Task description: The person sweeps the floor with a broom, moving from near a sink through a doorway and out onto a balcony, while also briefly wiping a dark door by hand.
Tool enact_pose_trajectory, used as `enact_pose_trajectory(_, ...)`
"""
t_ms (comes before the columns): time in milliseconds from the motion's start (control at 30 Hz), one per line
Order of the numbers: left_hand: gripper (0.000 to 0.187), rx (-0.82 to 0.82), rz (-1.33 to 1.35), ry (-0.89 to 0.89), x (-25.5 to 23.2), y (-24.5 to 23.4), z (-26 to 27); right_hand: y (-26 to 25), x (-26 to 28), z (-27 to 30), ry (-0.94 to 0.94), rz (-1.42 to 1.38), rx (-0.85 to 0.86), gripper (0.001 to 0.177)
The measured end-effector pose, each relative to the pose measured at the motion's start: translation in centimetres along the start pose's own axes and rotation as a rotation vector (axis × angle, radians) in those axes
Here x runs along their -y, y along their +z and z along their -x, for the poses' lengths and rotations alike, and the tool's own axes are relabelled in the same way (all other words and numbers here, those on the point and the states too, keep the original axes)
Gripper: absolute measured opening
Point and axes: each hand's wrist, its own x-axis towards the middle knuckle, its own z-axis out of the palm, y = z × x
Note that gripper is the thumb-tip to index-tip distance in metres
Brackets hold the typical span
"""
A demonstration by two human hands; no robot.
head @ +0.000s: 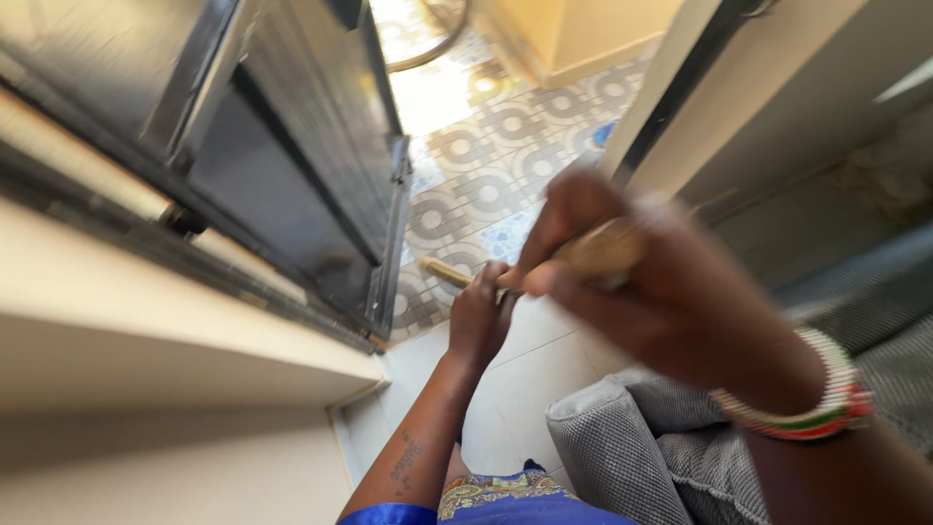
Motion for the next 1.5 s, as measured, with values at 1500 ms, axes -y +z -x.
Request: enact_pose_trajectory(1500,0.022,0.811,0.523,0.466,-9.0,21.5,-11.0,-2.8,-2.9,4.8,0.590,0.581,-0.877,0.027)
